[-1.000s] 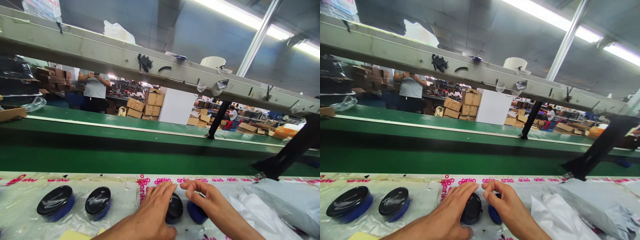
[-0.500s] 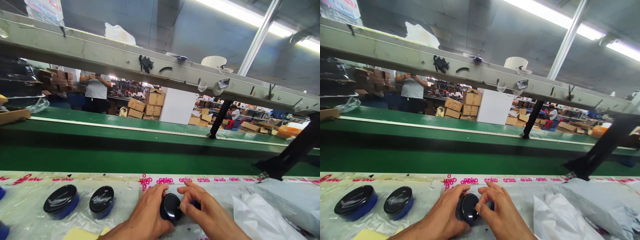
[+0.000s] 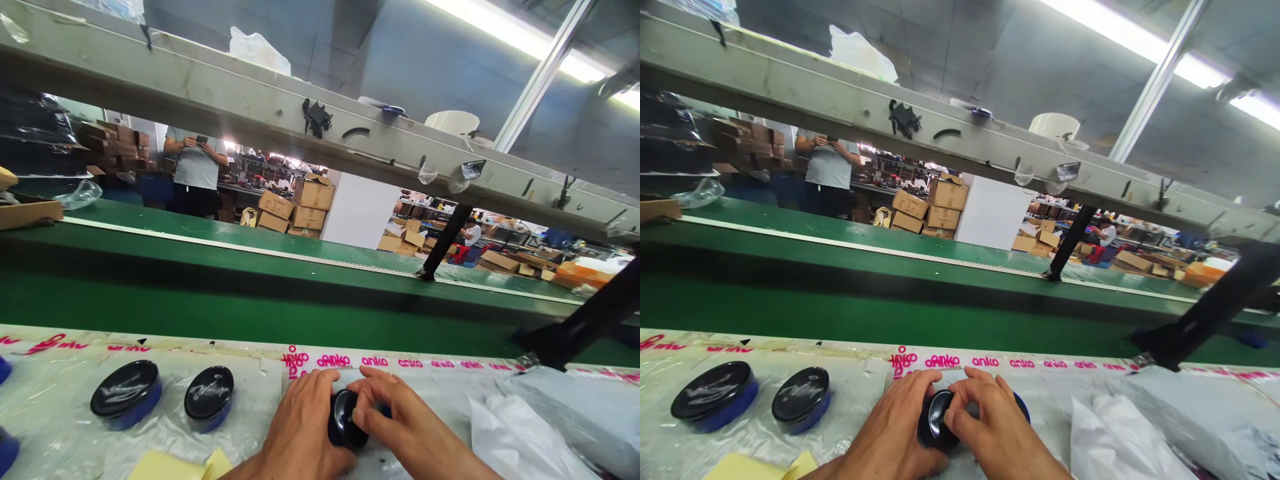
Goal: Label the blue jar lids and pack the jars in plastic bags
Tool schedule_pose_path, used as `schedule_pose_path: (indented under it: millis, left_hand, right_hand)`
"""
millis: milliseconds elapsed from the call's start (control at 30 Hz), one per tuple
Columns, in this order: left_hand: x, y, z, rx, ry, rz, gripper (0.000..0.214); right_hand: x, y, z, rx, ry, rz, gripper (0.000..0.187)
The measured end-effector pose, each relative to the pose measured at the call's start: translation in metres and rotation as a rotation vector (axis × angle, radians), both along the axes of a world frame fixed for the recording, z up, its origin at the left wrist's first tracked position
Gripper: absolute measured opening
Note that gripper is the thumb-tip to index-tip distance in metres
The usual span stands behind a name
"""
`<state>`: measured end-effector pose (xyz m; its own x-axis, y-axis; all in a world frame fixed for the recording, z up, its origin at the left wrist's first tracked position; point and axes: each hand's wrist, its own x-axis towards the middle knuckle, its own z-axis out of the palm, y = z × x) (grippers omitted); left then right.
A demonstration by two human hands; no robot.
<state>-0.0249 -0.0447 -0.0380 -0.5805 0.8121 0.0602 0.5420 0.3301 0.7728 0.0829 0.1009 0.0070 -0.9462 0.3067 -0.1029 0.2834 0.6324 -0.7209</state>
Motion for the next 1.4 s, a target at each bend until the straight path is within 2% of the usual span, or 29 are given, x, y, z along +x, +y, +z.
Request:
schedule_pose_path:
  millis: [200, 400, 500, 633, 1100, 1267, 1400]
  left_hand:
    - [-0.002, -0.001, -0.009, 0.042, -0.01, -0.008, 0.086]
    - [0.0, -0.002, -0.001, 0.012, -0.026, 0.0, 0.084]
    - [0.0, -0.002, 0.002, 0.002, -0.018, -0.003, 0.083]
    - [-0.001, -0.002, -0.002, 0.031, 0.007, -0.001, 0.084]
    - [-0.003, -0.002, -0.004, 0.019, 0.024, -0.013, 0.083]
    - [-0.004, -0.002, -0.003, 0.007, 0.015, -0.009, 0.082]
    - [-0.003, -0.001, -0.001, -0.003, 0.007, 0.004, 0.082]
  right_hand:
    - [-0.002, 0.003, 0.005, -0.003, 0.005, 0.015, 0.021]
    - [-0.009, 0.004, 0.011, 0.016, 0.01, 0.031, 0.012]
    - [-0.01, 0.006, 0.01, 0.003, -0.005, 0.039, 0.011]
    - [-0.01, 0.009, 0.006, -0.005, -0.027, 0.024, 0.011]
    - [-0.014, 0.006, 0.0, 0.054, -0.026, -0.061, 0.01]
    - [-0.018, 0.011, -0.006, -0.036, -0.037, -0.096, 0.004]
    - [-0.021, 0.016, -0.008, -0.218, 0.006, -0.121, 0.019]
